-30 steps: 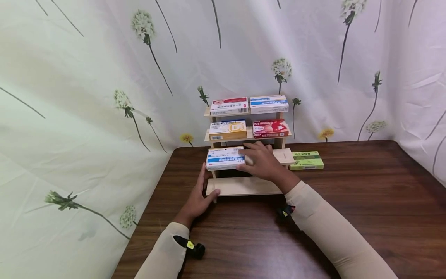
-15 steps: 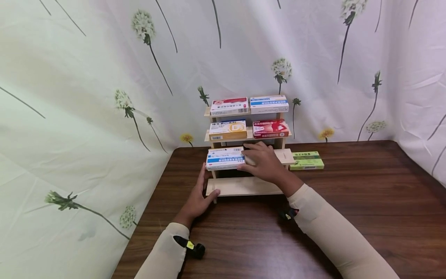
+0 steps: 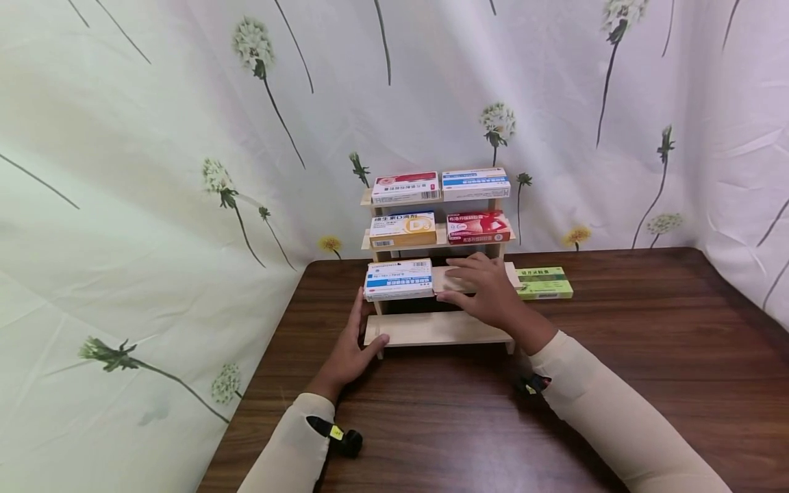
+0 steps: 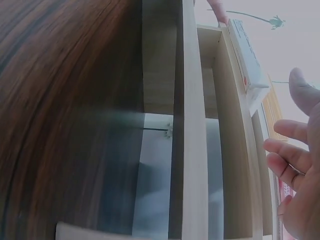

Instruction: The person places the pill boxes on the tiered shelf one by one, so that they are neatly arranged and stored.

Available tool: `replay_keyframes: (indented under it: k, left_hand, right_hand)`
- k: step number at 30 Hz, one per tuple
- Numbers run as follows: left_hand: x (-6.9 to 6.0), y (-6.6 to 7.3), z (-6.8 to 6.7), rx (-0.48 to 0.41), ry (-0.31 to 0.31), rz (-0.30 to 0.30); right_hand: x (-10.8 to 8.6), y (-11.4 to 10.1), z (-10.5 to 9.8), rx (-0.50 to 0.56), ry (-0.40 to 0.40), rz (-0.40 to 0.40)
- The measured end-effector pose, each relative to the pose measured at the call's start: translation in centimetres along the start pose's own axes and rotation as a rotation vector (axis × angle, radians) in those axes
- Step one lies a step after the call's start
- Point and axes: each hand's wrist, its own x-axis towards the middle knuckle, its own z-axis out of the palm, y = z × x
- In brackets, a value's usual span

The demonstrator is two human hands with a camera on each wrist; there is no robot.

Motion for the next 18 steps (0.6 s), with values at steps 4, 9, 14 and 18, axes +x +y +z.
replay_keyframes:
  k: [4,9,14,18]
  left_hand:
    - [0.0,0.0,0.0,-0.002,-0.001,-0.004]
    - [0.1,-0.1,0.0,0.001,-0.001,-0.001]
    - [0.0,-0.2,0.0,0.003,0.001,-0.003]
    - [0.0,-0.2,0.1,0.008,0.003,0.001]
  right_hand:
    - [-0.6,0.4,-0.4,0.023,0.023,-0.007]
    - [-1.4,0.7,-1.0,0.028,0.026,0.007]
    - [-1.9,1.2,-1.4,0.025,0.037,0.013]
    - [-2.2,1.5,-2.0,0.007,0.056,0.013]
